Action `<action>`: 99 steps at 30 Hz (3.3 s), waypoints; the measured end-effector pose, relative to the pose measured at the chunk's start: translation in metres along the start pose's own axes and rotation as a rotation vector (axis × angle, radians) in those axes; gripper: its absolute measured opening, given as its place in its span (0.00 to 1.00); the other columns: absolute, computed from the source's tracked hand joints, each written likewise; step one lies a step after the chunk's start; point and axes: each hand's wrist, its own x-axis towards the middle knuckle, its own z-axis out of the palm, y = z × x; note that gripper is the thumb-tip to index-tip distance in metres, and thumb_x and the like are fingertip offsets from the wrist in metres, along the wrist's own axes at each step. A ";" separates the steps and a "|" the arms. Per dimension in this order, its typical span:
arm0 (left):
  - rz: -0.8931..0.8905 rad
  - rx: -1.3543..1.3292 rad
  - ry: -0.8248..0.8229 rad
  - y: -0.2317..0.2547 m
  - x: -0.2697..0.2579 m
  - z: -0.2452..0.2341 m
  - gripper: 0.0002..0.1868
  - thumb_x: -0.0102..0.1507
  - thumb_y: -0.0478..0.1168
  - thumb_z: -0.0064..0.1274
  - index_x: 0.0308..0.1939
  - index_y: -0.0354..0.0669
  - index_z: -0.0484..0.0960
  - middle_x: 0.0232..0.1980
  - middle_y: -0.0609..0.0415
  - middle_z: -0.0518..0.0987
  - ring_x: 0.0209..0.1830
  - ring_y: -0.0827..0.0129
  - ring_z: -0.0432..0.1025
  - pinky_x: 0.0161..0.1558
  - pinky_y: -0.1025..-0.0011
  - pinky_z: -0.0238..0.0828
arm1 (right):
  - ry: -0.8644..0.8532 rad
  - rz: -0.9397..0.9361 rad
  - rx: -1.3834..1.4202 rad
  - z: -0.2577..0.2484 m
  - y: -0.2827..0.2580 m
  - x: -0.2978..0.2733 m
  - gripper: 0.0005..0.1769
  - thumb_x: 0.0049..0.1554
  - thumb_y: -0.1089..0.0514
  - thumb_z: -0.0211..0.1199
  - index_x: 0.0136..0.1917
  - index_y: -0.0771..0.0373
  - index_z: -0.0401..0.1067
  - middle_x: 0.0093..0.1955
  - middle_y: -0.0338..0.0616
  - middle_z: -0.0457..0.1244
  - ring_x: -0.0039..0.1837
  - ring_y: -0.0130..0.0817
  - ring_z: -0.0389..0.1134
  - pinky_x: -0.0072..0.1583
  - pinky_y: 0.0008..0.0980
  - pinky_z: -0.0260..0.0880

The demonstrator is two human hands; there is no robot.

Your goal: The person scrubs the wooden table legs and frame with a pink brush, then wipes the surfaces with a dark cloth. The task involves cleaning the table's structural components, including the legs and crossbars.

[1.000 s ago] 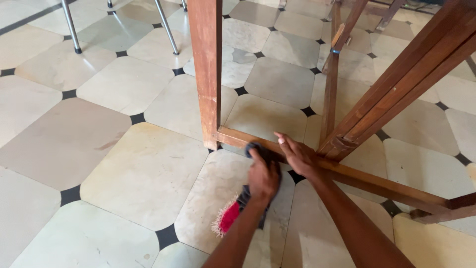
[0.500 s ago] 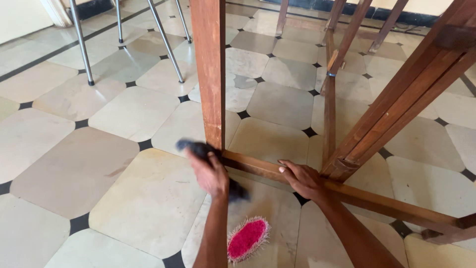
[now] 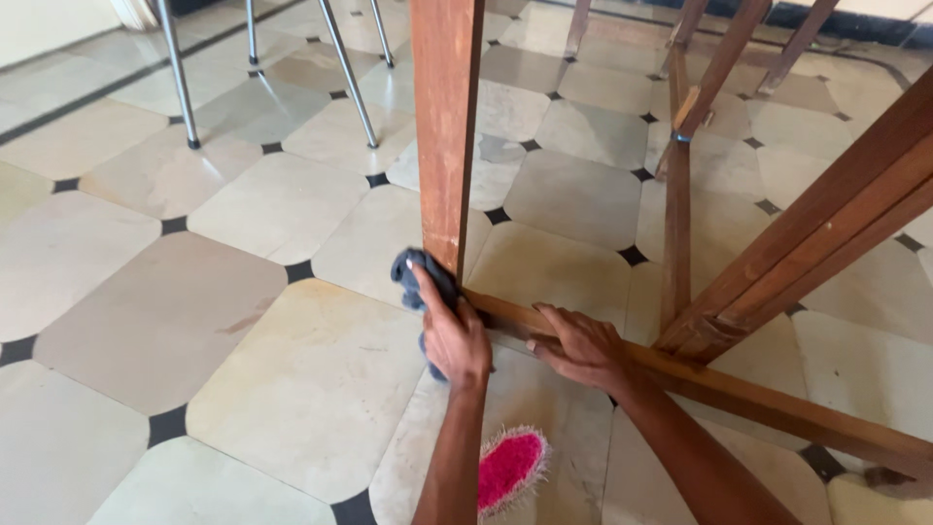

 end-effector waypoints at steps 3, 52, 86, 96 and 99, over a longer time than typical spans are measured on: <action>-0.021 0.091 -0.035 0.009 -0.006 0.000 0.47 0.65 0.43 0.48 0.82 0.59 0.37 0.49 0.33 0.81 0.46 0.39 0.77 0.50 0.46 0.70 | 0.009 0.001 -0.006 -0.003 -0.005 -0.003 0.41 0.54 0.36 0.63 0.74 0.53 0.59 0.67 0.50 0.65 0.66 0.49 0.68 0.63 0.49 0.69; -0.425 -0.016 -0.109 -0.043 -0.011 0.023 0.49 0.56 0.43 0.55 0.81 0.60 0.55 0.54 0.31 0.80 0.55 0.39 0.74 0.61 0.51 0.66 | 0.000 0.036 -0.079 0.005 -0.002 -0.001 0.36 0.52 0.47 0.68 0.70 0.54 0.58 0.62 0.50 0.66 0.63 0.50 0.68 0.61 0.55 0.66; 0.096 0.716 -0.447 0.026 -0.010 -0.012 0.48 0.59 0.43 0.58 0.79 0.69 0.50 0.70 0.29 0.65 0.55 0.46 0.76 0.52 0.51 0.73 | 0.041 -0.034 -0.091 0.005 0.003 -0.003 0.40 0.48 0.55 0.71 0.71 0.56 0.58 0.62 0.52 0.66 0.63 0.53 0.68 0.60 0.53 0.68; 0.287 0.795 -0.542 0.018 0.006 -0.008 0.36 0.61 0.43 0.57 0.71 0.43 0.63 0.49 0.43 0.84 0.50 0.51 0.81 0.46 0.57 0.79 | 0.058 -0.043 -0.048 0.003 0.002 -0.010 0.39 0.49 0.55 0.69 0.72 0.55 0.58 0.63 0.52 0.65 0.65 0.53 0.66 0.61 0.54 0.66; 0.334 0.837 -0.589 0.014 0.004 -0.020 0.37 0.58 0.42 0.59 0.69 0.39 0.64 0.51 0.44 0.83 0.51 0.52 0.80 0.48 0.59 0.79 | 0.084 -0.049 -0.038 0.000 0.000 -0.013 0.39 0.49 0.54 0.69 0.71 0.54 0.59 0.64 0.51 0.65 0.66 0.52 0.65 0.61 0.56 0.64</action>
